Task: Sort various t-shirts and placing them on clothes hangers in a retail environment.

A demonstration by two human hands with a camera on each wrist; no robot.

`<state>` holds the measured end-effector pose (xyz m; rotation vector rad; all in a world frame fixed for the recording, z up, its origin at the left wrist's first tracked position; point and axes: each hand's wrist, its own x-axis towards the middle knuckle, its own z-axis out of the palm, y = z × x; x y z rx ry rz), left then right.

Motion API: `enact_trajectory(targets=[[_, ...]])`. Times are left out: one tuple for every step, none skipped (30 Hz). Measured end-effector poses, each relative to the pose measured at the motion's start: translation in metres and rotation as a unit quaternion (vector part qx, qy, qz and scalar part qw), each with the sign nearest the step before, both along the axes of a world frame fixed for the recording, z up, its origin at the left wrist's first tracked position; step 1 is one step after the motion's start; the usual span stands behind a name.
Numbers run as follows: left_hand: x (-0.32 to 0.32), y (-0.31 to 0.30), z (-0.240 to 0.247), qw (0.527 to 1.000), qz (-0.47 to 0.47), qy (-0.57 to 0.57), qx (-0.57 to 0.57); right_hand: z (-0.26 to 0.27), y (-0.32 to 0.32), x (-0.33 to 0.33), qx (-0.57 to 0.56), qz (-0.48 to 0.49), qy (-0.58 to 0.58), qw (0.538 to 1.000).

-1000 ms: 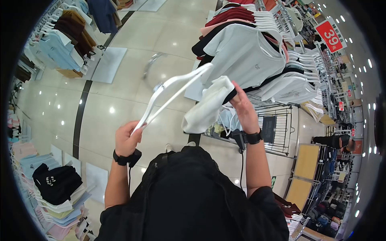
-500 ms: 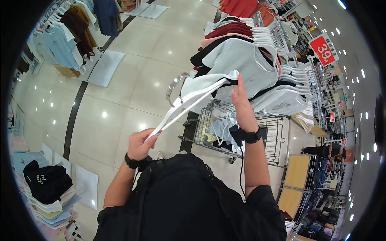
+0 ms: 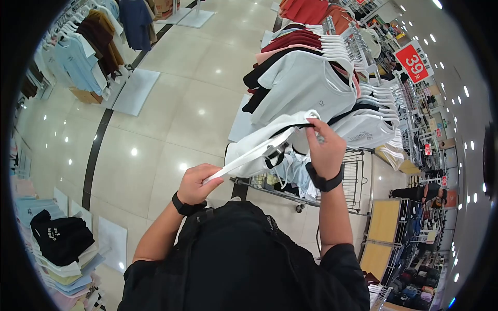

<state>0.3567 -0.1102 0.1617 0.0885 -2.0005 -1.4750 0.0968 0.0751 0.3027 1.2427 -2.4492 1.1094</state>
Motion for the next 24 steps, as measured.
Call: enact_trajectory(targets=[[0.002, 0.001, 0.003, 0.999, -0.017, -0.021, 0.028, 0.002, 0.001, -0.006, 0.000, -0.015, 0.038, 0.999], [0.003, 0.003, 0.004, 0.997, -0.034, -0.043, 0.057, 0.005, 0.002, -0.008, 0.000, -0.018, 0.038, 0.999], [0.003, 0.005, 0.003, 0.997, -0.036, -0.044, 0.057, 0.011, 0.002, -0.009, 0.023, -0.002, 0.105, 0.994], [0.003, 0.007, 0.001, 0.996, -0.029, -0.053, 0.059, 0.013, 0.002, -0.009, 0.045, 0.016, 0.172, 0.984], [0.003, 0.009, 0.000, 0.996, -0.021, -0.062, 0.061, 0.011, 0.000, -0.008, 0.016, 0.043, 0.167, 0.985], [0.003, 0.013, 0.001, 0.996, -0.020, -0.063, 0.063, 0.008, 0.000, -0.006, 0.018, 0.043, 0.166, 0.985], [0.001, 0.018, 0.005, 0.990, -0.019, -0.089, 0.106, 0.005, 0.000, -0.003, 0.026, 0.059, 0.157, 0.986], [-0.001, 0.024, 0.008, 0.982, -0.017, -0.114, 0.150, 0.003, 0.000, 0.000, 0.034, 0.074, 0.148, 0.986], [-0.003, 0.028, 0.008, 0.981, -0.016, -0.115, 0.152, 0.000, 0.000, 0.004, 0.036, 0.092, 0.121, 0.988], [-0.007, 0.030, 0.009, 0.984, -0.022, -0.113, 0.135, -0.002, 0.001, 0.003, 0.038, 0.094, 0.119, 0.988], [-0.009, 0.031, 0.009, 0.987, -0.029, -0.109, 0.117, -0.003, 0.002, 0.000, 0.008, 0.142, 0.081, 0.987], [-0.010, 0.029, 0.009, 0.987, -0.027, -0.108, 0.117, -0.002, 0.003, -0.003, -0.024, 0.188, 0.043, 0.981], [-0.009, 0.026, 0.008, 0.984, -0.041, -0.115, 0.128, 0.000, 0.006, -0.005, -0.008, 0.205, 0.014, 0.979], [-0.009, 0.023, 0.008, 0.981, -0.056, -0.121, 0.140, 0.001, 0.009, -0.008, -0.007, 0.204, 0.014, 0.979], [-0.010, 0.019, 0.010, 0.981, -0.057, -0.120, 0.140, 0.001, 0.011, -0.011, 0.026, 0.208, 0.003, 0.978], [-0.010, 0.013, 0.015, 0.971, -0.075, -0.153, 0.165, 0.001, 0.012, -0.013, 0.059, 0.212, -0.008, 0.975], [-0.011, 0.007, 0.018, 0.960, -0.093, -0.185, 0.190, 0.002, 0.013, -0.012, 0.075, 0.210, -0.005, 0.975], [-0.012, 0.003, 0.019, 0.960, -0.091, -0.184, 0.190, -0.003, 0.015, -0.010, 0.075, 0.211, -0.004, 0.975], [-0.014, -0.002, 0.020, 0.956, -0.120, -0.182, 0.197, -0.013, 0.017, -0.007, 0.039, 0.234, -0.086, 0.968], [-0.015, -0.006, 0.020, 0.951, -0.150, -0.181, 0.203, -0.020, 0.017, -0.005, 0.004, 0.255, -0.169, 0.952], [-0.014, -0.011, 0.012, 0.950, -0.149, -0.182, 0.204, -0.018, 0.012, 0.000, 0.018, 0.272, -0.062, 0.960], [-0.013, -0.016, -0.004, 0.934, -0.173, -0.180, 0.256, -0.019, 0.013, 0.000, 0.019, 0.272, -0.064, 0.960], [-0.015, -0.019, -0.019, 0.914, -0.196, -0.179, 0.307, -0.023, 0.016, -0.001, 0.047, 0.244, -0.092, 0.964], [-0.019, -0.019, -0.028, 0.914, -0.194, -0.180, 0.308, -0.027, 0.020, -0.002, 0.075, 0.215, -0.120, 0.966]])
